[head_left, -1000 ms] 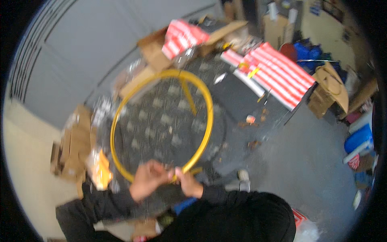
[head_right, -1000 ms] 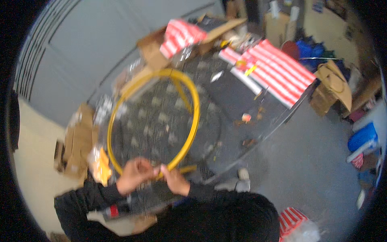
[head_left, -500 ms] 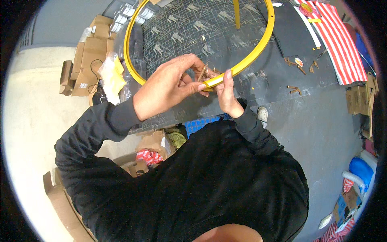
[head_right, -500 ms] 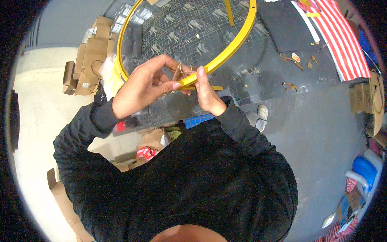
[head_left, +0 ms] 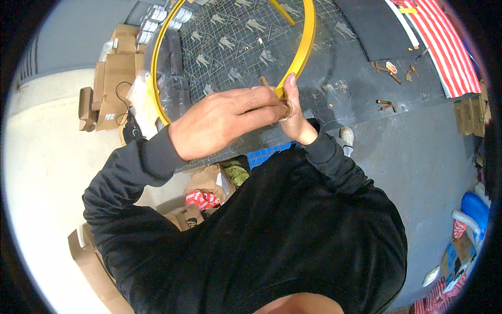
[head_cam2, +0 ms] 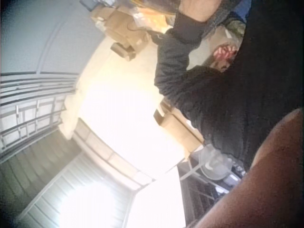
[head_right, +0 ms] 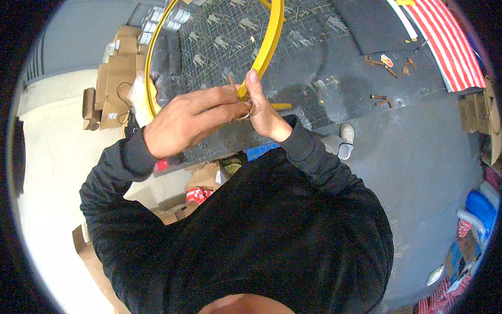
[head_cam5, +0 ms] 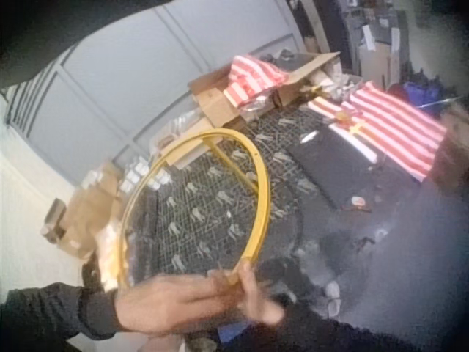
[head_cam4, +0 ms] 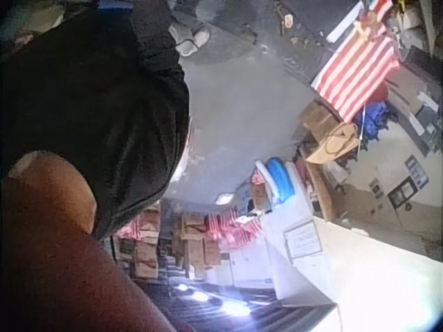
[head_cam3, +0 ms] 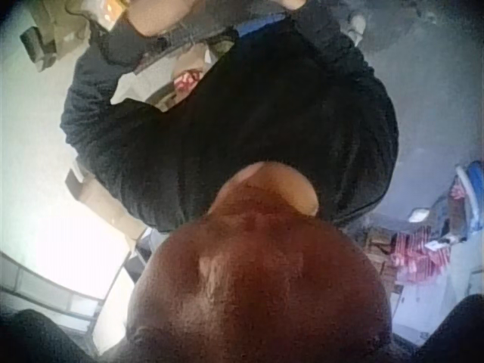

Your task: The person assembles a yellow circular metal frame by inserting and tightening metal fasteners into pre-drilled holes. They rotate the frame to access different attachment points and secure a crossbar. The person then lifts the assembled frame and places it on the floor.

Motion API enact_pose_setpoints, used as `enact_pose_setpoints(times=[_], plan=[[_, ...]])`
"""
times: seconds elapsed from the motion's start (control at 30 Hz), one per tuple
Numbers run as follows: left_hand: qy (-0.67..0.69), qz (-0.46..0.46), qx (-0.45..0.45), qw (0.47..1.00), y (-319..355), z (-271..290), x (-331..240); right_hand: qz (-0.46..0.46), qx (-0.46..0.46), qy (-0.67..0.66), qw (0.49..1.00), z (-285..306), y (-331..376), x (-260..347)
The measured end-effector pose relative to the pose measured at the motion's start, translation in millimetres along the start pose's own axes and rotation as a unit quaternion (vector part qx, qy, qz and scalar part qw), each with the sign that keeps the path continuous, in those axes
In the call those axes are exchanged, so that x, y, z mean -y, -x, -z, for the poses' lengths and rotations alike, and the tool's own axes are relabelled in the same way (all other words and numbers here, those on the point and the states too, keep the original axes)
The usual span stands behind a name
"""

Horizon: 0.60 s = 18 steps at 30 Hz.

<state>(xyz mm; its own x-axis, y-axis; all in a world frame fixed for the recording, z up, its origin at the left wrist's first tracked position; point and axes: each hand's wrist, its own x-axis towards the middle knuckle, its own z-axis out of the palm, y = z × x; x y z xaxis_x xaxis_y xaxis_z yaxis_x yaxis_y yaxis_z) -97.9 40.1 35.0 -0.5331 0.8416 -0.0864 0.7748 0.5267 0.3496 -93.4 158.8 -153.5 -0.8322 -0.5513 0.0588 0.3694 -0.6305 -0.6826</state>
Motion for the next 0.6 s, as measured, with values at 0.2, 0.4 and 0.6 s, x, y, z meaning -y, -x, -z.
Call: enact_pose_setpoints(times=[0.2, 0.4, 0.6], plan=[[-0.028, -0.098, 0.070, 0.992, -3.7, 5.2, 14.0, -0.025, 0.059, -0.112, 0.992, 9.0, -12.1, -10.0], [-0.063, -0.154, 0.016, 0.986, -8.4, 2.1, 19.3, -0.051, 0.000, -0.079, 0.996, 4.2, -6.7, -3.9], [-0.123, -0.257, 0.040, 0.958, -12.8, 11.2, 24.4, -0.091, -0.063, -0.108, 0.988, 5.1, -0.8, 1.7]])
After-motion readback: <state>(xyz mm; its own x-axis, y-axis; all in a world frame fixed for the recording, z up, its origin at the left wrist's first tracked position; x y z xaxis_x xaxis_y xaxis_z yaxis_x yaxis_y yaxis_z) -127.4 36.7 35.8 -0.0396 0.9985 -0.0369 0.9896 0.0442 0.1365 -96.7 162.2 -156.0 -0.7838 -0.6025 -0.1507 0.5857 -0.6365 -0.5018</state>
